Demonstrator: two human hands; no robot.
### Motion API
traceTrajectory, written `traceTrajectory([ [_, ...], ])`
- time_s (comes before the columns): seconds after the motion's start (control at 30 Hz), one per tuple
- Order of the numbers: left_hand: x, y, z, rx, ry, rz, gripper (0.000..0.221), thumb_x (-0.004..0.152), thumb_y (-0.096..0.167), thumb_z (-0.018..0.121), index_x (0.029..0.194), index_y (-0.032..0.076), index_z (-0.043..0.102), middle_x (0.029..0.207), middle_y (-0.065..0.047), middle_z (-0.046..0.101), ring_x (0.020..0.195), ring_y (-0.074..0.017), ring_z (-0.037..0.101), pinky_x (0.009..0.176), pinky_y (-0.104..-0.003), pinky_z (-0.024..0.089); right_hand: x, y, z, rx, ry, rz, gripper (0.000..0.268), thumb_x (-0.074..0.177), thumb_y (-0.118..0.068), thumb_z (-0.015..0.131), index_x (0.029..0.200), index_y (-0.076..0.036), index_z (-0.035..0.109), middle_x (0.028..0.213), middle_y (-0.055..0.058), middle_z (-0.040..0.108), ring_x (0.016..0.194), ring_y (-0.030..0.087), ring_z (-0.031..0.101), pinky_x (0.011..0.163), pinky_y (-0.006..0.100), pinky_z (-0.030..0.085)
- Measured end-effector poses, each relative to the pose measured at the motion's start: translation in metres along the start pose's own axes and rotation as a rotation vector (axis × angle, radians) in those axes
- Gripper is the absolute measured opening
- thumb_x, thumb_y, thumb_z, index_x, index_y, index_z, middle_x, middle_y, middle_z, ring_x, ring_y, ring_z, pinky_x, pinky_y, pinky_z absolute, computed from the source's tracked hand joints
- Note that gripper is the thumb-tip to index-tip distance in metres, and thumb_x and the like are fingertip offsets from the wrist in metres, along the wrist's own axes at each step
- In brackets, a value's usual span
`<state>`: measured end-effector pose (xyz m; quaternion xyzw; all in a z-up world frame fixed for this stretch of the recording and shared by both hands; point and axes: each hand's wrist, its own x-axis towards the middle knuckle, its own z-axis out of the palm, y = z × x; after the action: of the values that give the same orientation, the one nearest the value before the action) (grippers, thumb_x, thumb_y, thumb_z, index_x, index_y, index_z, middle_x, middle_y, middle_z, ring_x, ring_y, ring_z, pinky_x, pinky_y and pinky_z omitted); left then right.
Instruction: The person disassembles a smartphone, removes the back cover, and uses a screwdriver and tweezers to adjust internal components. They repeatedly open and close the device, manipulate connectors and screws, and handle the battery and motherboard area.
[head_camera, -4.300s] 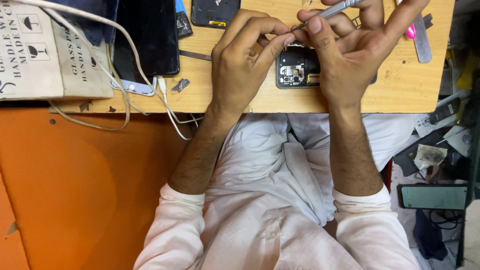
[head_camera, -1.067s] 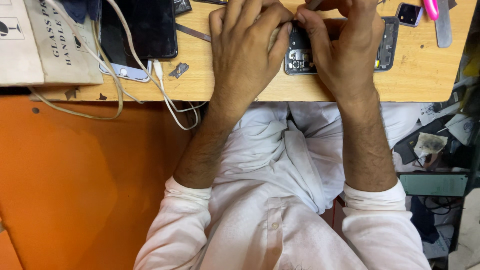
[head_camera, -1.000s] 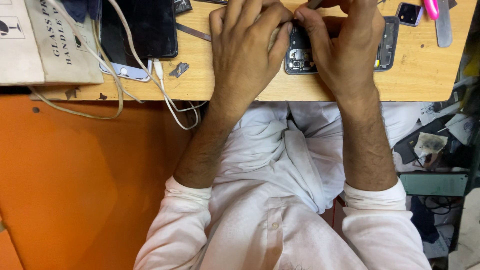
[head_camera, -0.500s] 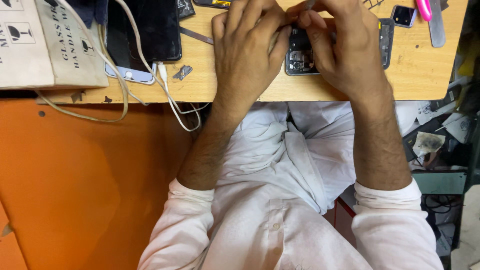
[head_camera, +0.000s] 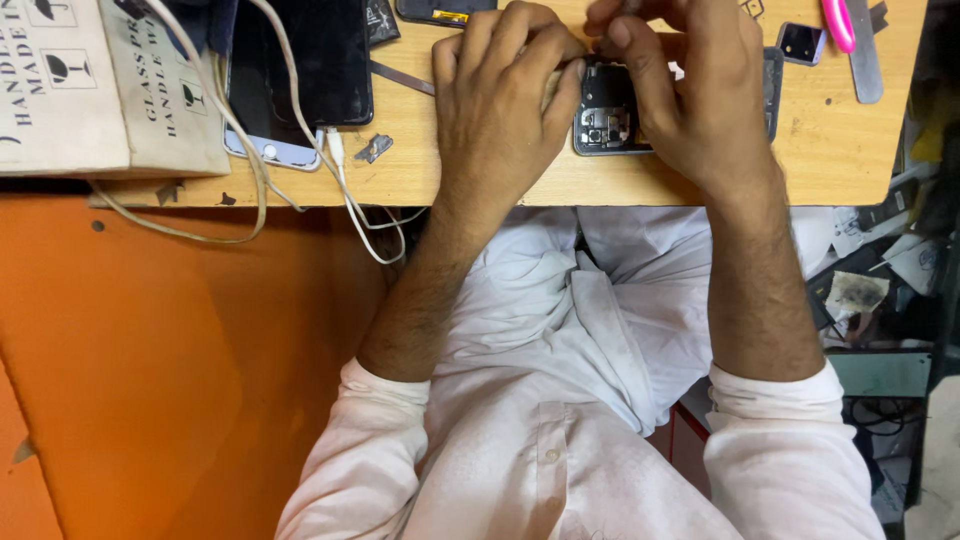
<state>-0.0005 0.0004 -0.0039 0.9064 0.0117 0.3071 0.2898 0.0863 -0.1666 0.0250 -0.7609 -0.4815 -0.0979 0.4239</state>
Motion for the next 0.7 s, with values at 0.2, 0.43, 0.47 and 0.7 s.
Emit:
traceTrajectory([
  [0.2, 0.001, 0.001, 0.001, -0.014, 0.005, -0.008, 0.013, 0.095, 0.021, 0.077, 0.104, 0.014, 0.070, 0.113, 0.004, 0.061, 0.111, -0.0191, 0.055, 0.098, -0.042, 0.038, 0.008, 0.003, 0.000, -0.059, 0.006, -0.024, 0.035, 0.110, 0.009, 0.080, 0.126, 0.007, 0.049, 0.109, 0.016, 0.065, 0.101, 0.024, 0.072, 0.079, 0.030, 0.068],
  [0.43, 0.000, 0.002, 0.002, -0.007, 0.003, -0.013, 0.014, 0.094, 0.022, 0.075, 0.106, 0.015, 0.071, 0.113, 0.004, 0.061, 0.112, -0.0184, 0.056, 0.098, -0.041, 0.039, 0.010, -0.003, -0.007, 0.013, -0.080, -0.079, 0.022, 0.109, 0.019, 0.064, 0.122, 0.009, 0.050, 0.115, 0.017, 0.065, 0.110, 0.025, 0.074, 0.087, 0.030, 0.069],
  [0.47, -0.001, 0.001, 0.003, 0.000, 0.006, -0.013, 0.014, 0.094, 0.022, 0.075, 0.105, 0.014, 0.071, 0.113, 0.004, 0.061, 0.112, -0.0182, 0.056, 0.098, -0.041, 0.039, 0.010, -0.003, -0.007, 0.023, -0.088, -0.087, 0.021, 0.110, 0.020, 0.062, 0.122, 0.008, 0.049, 0.115, 0.017, 0.066, 0.110, 0.025, 0.074, 0.088, 0.030, 0.069],
  [0.7, -0.001, 0.001, 0.004, 0.024, 0.003, -0.015, 0.016, 0.093, 0.024, 0.076, 0.105, 0.015, 0.070, 0.112, 0.004, 0.061, 0.112, -0.0183, 0.056, 0.097, -0.042, 0.039, 0.008, -0.007, -0.006, 0.053, -0.082, -0.075, 0.030, 0.109, 0.022, 0.064, 0.131, 0.011, 0.048, 0.110, 0.018, 0.065, 0.105, 0.026, 0.073, 0.084, 0.031, 0.069],
])
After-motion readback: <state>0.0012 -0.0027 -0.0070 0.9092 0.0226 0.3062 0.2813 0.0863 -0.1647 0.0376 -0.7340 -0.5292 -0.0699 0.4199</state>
